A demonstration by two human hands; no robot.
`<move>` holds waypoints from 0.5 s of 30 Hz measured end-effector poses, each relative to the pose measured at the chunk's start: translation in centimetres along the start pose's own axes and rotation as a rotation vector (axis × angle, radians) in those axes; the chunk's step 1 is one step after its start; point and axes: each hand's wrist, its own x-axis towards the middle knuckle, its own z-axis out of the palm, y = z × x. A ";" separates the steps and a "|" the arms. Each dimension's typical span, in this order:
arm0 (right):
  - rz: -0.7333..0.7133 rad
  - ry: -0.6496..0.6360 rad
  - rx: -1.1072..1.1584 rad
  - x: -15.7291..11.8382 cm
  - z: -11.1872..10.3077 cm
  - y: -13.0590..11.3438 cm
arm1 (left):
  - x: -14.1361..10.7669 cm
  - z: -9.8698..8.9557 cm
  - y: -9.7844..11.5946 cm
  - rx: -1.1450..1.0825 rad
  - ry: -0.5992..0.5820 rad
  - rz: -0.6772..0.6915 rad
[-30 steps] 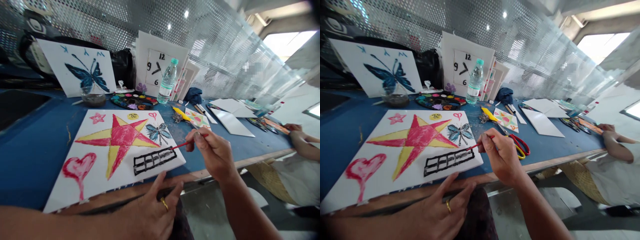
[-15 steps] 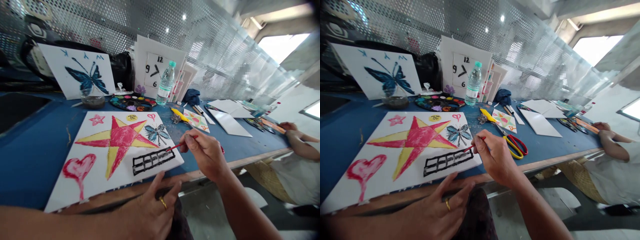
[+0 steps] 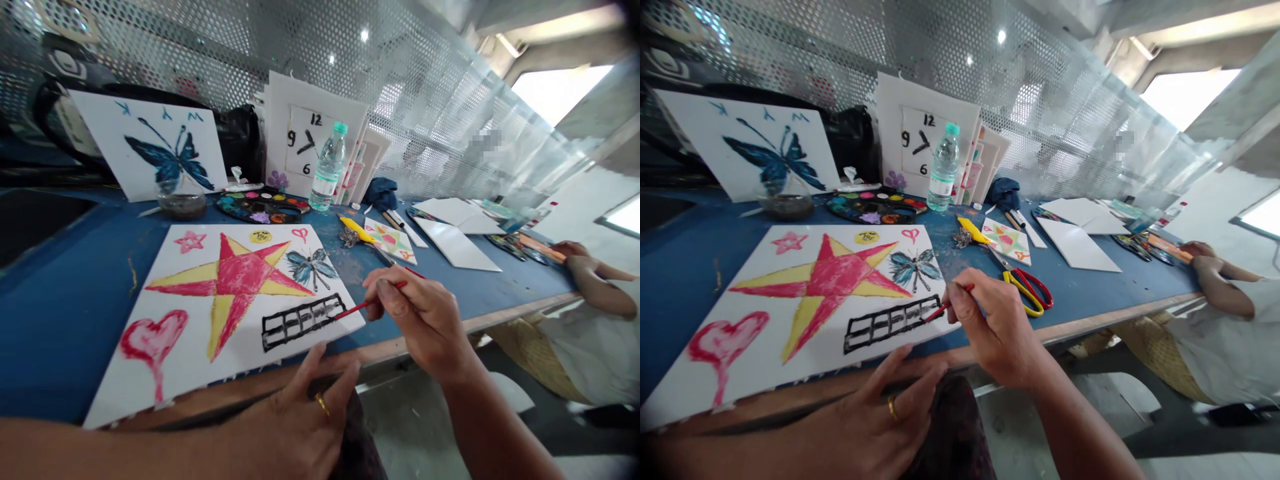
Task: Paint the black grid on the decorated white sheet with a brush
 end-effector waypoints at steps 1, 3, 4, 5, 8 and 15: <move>-0.007 0.010 0.006 -0.1 -0.1 -0.2 | 0.0 0.1 0.0 0.011 -0.003 0.000; -0.017 0.025 0.016 -0.2 -0.4 -0.5 | 0.0 0.2 0.0 0.036 -0.013 0.001; -0.018 0.031 0.020 -0.2 -0.5 -0.6 | 0.0 0.2 0.0 0.046 -0.021 0.005; -0.018 0.040 0.028 -0.2 -0.6 -0.6 | 0.0 0.1 -0.1 0.052 -0.033 0.011; 0.019 0.132 0.108 -0.2 -0.4 0.3 | 0.4 -1.4 -0.5 0.038 -0.094 0.047; 0.121 0.352 0.410 -1.2 0.2 2.7 | 2.9 -6.1 0.5 -0.003 -0.159 0.161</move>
